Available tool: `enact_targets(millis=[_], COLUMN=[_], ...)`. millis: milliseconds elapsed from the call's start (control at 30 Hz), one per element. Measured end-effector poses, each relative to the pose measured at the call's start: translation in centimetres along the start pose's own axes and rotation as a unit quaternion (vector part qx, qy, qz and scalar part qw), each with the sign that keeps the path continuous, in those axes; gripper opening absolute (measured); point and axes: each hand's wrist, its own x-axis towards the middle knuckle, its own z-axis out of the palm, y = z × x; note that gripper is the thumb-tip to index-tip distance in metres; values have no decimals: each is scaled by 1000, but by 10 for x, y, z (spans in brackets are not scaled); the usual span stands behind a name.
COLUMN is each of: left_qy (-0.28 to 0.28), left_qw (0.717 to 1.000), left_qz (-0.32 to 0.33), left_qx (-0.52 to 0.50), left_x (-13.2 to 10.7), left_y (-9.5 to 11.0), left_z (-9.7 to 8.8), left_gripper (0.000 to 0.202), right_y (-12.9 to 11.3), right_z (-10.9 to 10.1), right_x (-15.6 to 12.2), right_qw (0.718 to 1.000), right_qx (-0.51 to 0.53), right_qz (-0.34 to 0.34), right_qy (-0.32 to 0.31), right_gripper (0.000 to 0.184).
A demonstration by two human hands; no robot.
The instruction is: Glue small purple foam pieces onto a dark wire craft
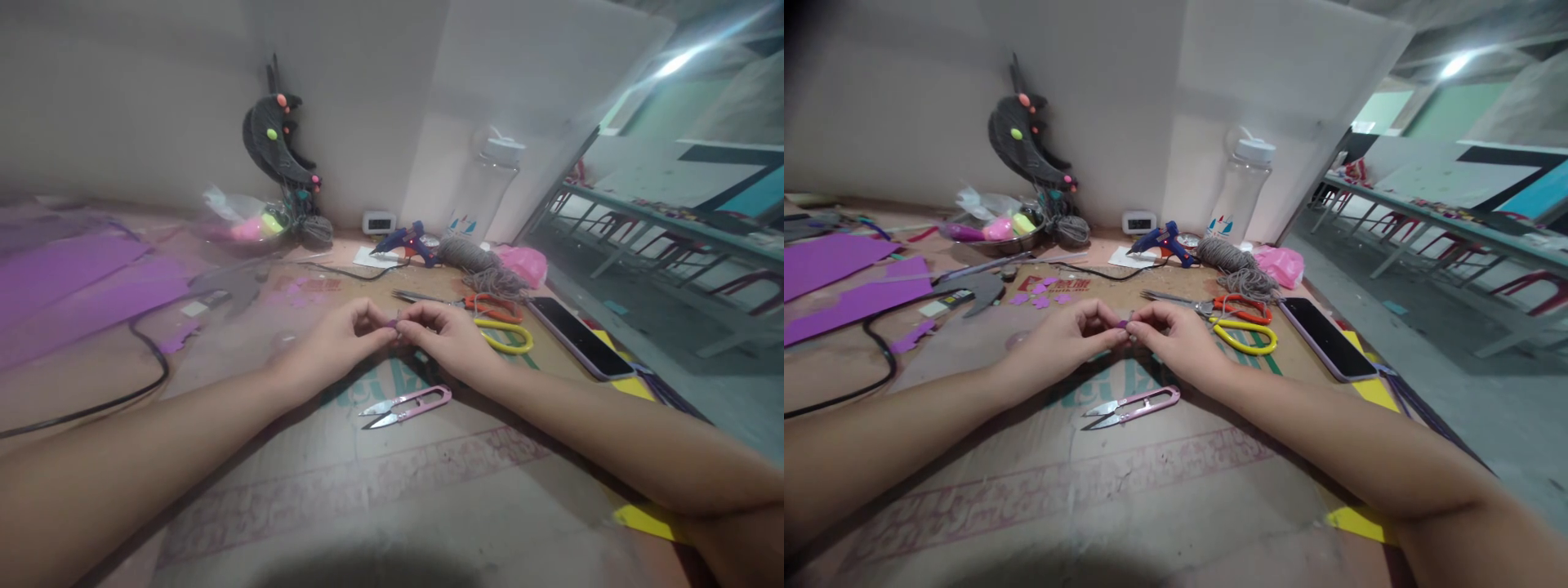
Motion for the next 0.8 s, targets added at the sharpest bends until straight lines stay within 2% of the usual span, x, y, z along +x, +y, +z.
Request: enact_targets(millis=[167, 267, 367, 433, 500, 600, 733, 800], left_qy=[-6, -8, -67, -100, -110, -86, -11, 1], left_qw=[998, 996, 993, 990, 990, 995, 996, 994], left_qz=[37, 75, 96, 98, 85, 45, -9, -3], left_qx=[-41, -49, -19, 8, 22, 32, 88, 107], left_x=[-2, -5, -6, -4, -2, -1, -4, -6], left_y=[2, 5, 7, 6, 6, 6, 12, 15], left_z=[1, 0, 1, 1, 0, -1, -2, -3], left_gripper=[26, 32, 41, 37, 29, 22, 19, 20], right_y=[-5, -5, -7, -9, -11, -13, -9, -5], right_z=[-4, -7, -8, -7, -6, -5, -7, -8], right_x=[-5, -10, -14, -15, -16, -15, -13, -11], right_qw=[996, 993, 989, 987, 985, 984, 990, 992], right_qx=[-75, -78, -82, -91, -99, -102, -88, -90], right_qz=[-44, -80, -100, -95, -82, -73, -52, -42], right_qy=[-4, -42, -71, -91, -114, -125, -95, -78], right_gripper=[12, 12, 13, 14, 16, 17, 14, 11])
